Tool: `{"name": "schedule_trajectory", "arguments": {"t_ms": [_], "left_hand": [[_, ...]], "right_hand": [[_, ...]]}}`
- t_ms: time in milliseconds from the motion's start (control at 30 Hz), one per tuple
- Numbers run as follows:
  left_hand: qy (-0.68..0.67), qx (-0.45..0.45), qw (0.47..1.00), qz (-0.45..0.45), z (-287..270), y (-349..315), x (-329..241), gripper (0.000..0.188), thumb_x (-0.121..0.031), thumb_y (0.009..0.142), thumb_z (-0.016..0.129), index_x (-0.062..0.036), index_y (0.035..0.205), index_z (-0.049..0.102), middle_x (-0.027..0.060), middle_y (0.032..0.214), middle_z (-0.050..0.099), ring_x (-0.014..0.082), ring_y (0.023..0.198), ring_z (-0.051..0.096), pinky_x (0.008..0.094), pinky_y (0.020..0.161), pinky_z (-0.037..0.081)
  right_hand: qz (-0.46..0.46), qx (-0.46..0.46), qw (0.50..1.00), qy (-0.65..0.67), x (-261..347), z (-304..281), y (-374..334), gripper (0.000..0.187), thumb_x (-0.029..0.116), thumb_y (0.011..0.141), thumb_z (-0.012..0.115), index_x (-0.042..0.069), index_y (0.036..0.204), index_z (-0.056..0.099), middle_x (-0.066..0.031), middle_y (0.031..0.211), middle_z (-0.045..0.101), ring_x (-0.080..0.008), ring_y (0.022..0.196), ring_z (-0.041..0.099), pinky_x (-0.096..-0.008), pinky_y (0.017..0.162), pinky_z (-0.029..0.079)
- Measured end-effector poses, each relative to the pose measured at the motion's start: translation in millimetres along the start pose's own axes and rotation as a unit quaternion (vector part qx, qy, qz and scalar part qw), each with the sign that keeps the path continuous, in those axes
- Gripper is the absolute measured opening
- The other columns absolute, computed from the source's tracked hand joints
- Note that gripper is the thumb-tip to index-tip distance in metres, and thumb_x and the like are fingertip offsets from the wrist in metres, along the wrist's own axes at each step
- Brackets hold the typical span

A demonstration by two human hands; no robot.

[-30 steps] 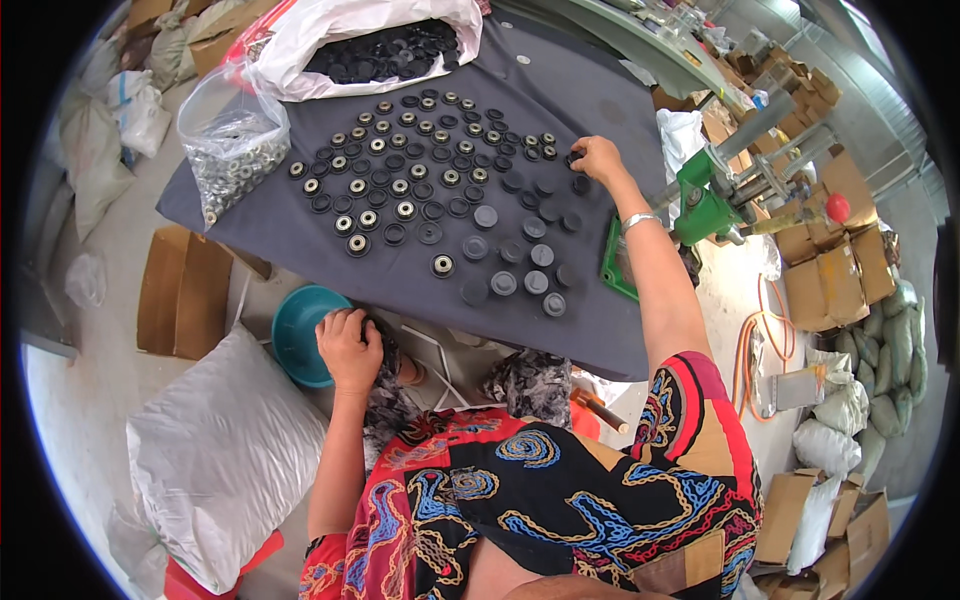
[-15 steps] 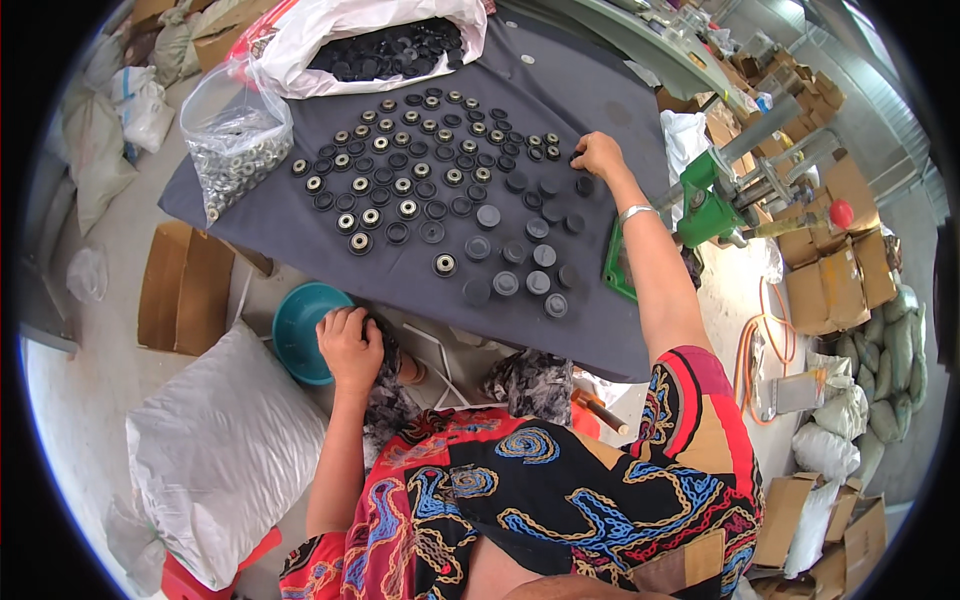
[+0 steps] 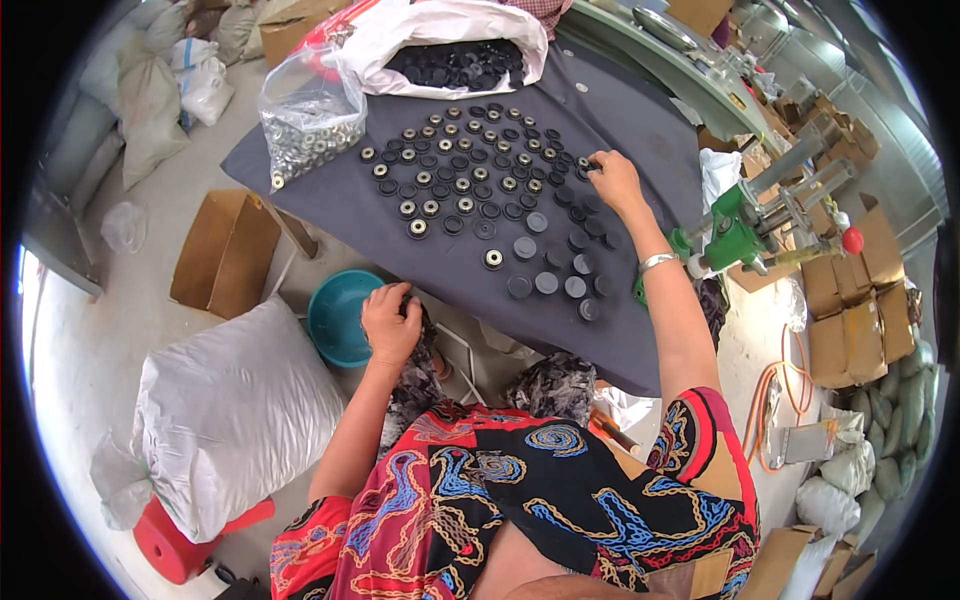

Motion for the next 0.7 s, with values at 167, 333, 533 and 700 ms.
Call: {"name": "schedule_trajectory", "arguments": {"t_ms": [167,333,533,700], "left_hand": [[0.005,-0.158,0.987,0.026,-10,78,32,0.02,-0.002,0.081,0.061,-0.0038,0.101,0.064,0.0141,0.099,0.064,0.0348,0.093,0.058,0.0443,0.082,0.046],[0.159,-0.098,0.981,-0.055,20,163,65,0.031,-0.005,0.086,0.054,-0.0048,0.116,0.061,0.0137,0.114,0.063,0.0339,0.111,0.055,0.0454,0.093,0.043],[0.207,-0.049,0.975,-0.07,31,159,57,0.03,-0.006,0.084,0.054,-0.0069,0.112,0.064,0.0082,0.115,0.064,0.0281,0.115,0.054,0.0439,0.096,0.041],[0.215,-0.053,0.973,-0.059,28,157,52,0.025,-0.006,0.083,0.055,-0.0073,0.105,0.067,0.0077,0.112,0.066,0.0275,0.112,0.056,0.0435,0.094,0.042]], "right_hand": [[0.013,-0.019,0.997,0.073,3,-10,2,0.026,0.008,0.075,0.064,0.004,0.1,0.071,-0.0185,0.098,0.068,-0.0336,0.096,0.065,-0.0423,0.086,0.05],[0.006,0.008,0.997,0.081,4,1,18,0.026,0.006,0.075,0.064,0.004,0.1,0.071,-0.0174,0.101,0.069,-0.0341,0.097,0.065,-0.0418,0.086,0.05],[0.066,0.084,0.992,-0.064,5,26,20,0.028,0.016,0.081,0.07,0.007,0.107,0.069,-0.0157,0.102,0.069,-0.0338,0.103,0.064,-0.0439,0.088,0.051],[0.042,0.095,0.99,-0.1,-3,39,26,0.028,0.015,0.079,0.072,0.004,0.104,0.067,-0.0165,0.102,0.069,-0.0339,0.101,0.064,-0.0435,0.086,0.05]]}}
Point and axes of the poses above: each hand's wrist, its own y-axis towards the middle knuckle, its own z-axis out of the palm, x = y × z, the point moved 1 cm from there along y, towards the middle knuckle
